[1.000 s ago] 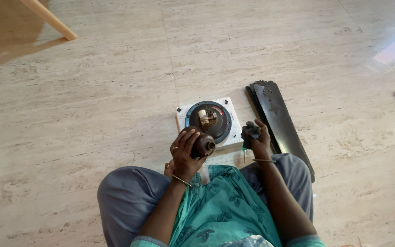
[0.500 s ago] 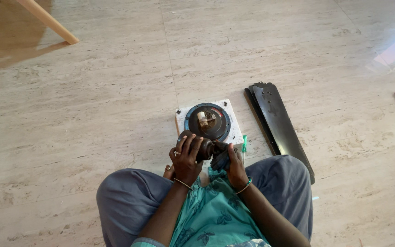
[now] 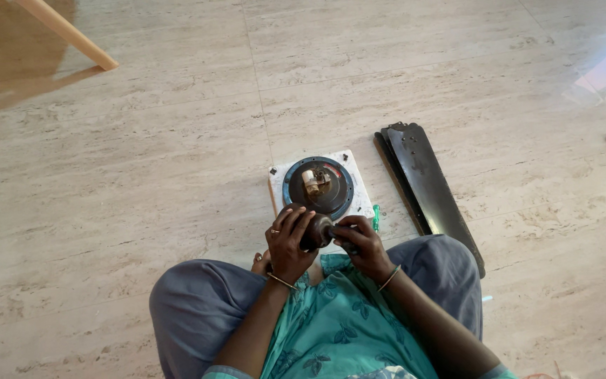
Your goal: The person sits on the floor and assembles a ceiling fan motor housing. They wipe the interior of a dark brown cone-shaped cover with a cloth, then attach it to the central motor base. The person uses a green screwdriver to tighten screws securing the cover to the base.
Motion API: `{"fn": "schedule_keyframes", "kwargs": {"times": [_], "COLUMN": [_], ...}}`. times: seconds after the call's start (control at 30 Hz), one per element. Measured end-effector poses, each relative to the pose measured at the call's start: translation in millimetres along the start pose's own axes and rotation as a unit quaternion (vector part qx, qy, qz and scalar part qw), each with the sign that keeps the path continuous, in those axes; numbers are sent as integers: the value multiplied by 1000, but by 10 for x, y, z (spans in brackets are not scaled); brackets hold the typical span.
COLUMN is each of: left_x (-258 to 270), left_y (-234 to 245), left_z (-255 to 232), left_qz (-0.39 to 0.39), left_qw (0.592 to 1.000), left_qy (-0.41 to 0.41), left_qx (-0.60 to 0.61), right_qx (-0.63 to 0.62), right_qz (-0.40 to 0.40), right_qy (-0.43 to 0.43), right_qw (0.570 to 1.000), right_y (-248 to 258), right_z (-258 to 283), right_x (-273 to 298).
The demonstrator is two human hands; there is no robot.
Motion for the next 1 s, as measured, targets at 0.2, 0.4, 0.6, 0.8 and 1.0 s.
{"fn": "schedule_keyframes", "kwargs": {"times": [0.2,0.4,0.6,0.8,1.0], "left_x": [-19,-160,-293,-384,-432], "left_y": [-119,-162,20,142,222], "left_z": [-167,-293,-289,-406,-483], "left_qz": [53,54,11,-33,-37], "left_qw": [996,995,996,994,992], "left_qy": [-56,-71,-63,-91,-116], "left_qx": [38,51,58,57,16], "right_qx": [98,21,-268,-429,-398], "right_qz": [198,29,-126,-135,-106], "right_qy": [88,169,-204,-479,-512], "right_qw": [971,985,933,754,753], "right_y": [-177,238,387,8,17], "right_z": [-162,12,-386,-863,-826], "right_x": [127,-4,216,572,581]}}
Point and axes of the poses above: each hand's wrist, its own x-axis away from the middle knuckle, its own y-axis out of the back of the hand, z = x × y, the point moved 10 cm from there along -x, towards the middle knuckle, and after that the axes turned 13 degrees about -z, right-handed, at the moved point
